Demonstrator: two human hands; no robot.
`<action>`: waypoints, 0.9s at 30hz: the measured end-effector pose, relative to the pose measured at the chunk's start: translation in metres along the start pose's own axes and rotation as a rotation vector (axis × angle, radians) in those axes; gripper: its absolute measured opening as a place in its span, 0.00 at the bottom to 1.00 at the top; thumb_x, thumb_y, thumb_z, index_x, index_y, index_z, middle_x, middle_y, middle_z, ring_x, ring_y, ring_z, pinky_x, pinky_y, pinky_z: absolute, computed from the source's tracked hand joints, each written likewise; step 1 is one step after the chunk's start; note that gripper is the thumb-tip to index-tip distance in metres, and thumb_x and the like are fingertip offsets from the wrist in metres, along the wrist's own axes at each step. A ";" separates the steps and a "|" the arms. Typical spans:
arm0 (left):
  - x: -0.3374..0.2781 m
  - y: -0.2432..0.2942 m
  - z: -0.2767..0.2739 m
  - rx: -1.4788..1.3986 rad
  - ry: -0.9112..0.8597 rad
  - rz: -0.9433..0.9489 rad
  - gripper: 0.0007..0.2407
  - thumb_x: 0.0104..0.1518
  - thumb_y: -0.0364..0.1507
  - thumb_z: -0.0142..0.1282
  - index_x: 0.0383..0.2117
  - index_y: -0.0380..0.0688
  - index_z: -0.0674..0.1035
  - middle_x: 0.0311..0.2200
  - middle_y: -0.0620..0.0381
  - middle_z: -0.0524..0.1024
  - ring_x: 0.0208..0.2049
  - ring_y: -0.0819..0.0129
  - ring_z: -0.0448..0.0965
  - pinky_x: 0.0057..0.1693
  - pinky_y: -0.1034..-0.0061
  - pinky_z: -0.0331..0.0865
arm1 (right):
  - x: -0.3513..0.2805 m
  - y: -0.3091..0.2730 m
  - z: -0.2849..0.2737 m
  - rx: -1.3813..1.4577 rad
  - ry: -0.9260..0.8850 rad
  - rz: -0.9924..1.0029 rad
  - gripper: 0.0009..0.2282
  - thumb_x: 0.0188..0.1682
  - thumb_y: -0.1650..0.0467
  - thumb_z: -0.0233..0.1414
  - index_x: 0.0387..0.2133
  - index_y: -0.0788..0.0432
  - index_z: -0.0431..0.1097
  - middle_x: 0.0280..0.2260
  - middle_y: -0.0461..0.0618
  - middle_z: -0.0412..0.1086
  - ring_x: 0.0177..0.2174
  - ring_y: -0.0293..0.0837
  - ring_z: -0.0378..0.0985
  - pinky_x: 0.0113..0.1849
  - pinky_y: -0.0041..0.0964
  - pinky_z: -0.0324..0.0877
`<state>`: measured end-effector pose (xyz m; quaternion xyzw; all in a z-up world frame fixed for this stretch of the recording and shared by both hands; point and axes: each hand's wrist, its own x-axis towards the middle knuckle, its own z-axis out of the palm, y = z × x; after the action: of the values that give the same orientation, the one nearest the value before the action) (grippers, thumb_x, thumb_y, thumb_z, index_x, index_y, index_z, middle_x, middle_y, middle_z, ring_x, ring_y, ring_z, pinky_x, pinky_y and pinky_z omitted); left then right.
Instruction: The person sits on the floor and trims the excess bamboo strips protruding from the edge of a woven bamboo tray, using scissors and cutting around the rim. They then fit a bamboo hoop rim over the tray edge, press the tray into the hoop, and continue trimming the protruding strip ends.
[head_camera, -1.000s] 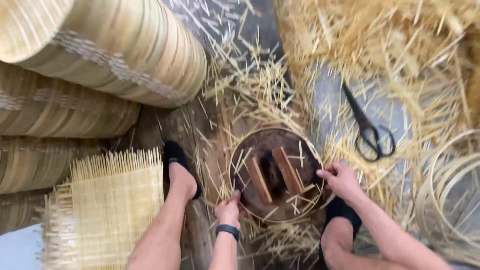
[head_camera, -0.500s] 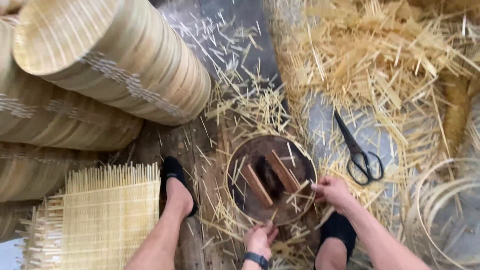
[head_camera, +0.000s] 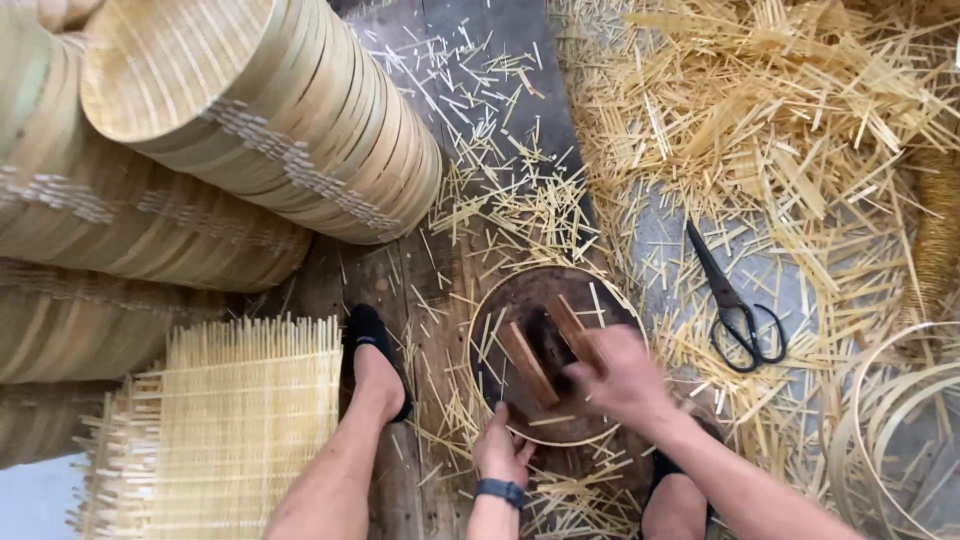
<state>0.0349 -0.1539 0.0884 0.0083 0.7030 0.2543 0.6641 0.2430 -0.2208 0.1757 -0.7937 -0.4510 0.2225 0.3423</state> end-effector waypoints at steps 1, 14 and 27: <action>0.023 -0.006 -0.008 0.004 -0.008 0.014 0.09 0.59 0.32 0.57 0.41 0.41 0.78 0.35 0.54 0.81 0.35 0.58 0.80 0.43 0.64 0.76 | 0.012 -0.016 0.003 0.007 0.014 -0.006 0.22 0.41 0.60 0.62 0.46 0.57 0.72 0.42 0.56 0.73 0.44 0.51 0.76 0.46 0.44 0.71; -0.162 0.101 0.065 0.736 -0.340 1.379 0.21 0.62 0.42 0.55 0.48 0.33 0.77 0.40 0.45 0.81 0.40 0.62 0.80 0.44 0.68 0.74 | 0.042 -0.052 0.001 0.683 -0.089 0.402 0.32 0.40 0.65 0.63 0.56 0.63 0.57 0.49 0.62 0.72 0.49 0.55 0.79 0.51 0.49 0.74; -0.166 0.113 0.118 1.042 -0.522 1.786 0.21 0.69 0.46 0.44 0.49 0.43 0.82 0.40 0.45 0.84 0.40 0.52 0.85 0.45 0.65 0.78 | 0.032 -0.032 -0.006 1.128 0.031 0.513 0.24 0.43 0.67 0.62 0.51 0.65 0.65 0.46 0.60 0.76 0.44 0.49 0.81 0.46 0.43 0.80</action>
<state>0.1284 -0.0724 0.2853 0.8581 0.3001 0.3073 0.2815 0.2446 -0.1830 0.2020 -0.5765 -0.0538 0.4905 0.6512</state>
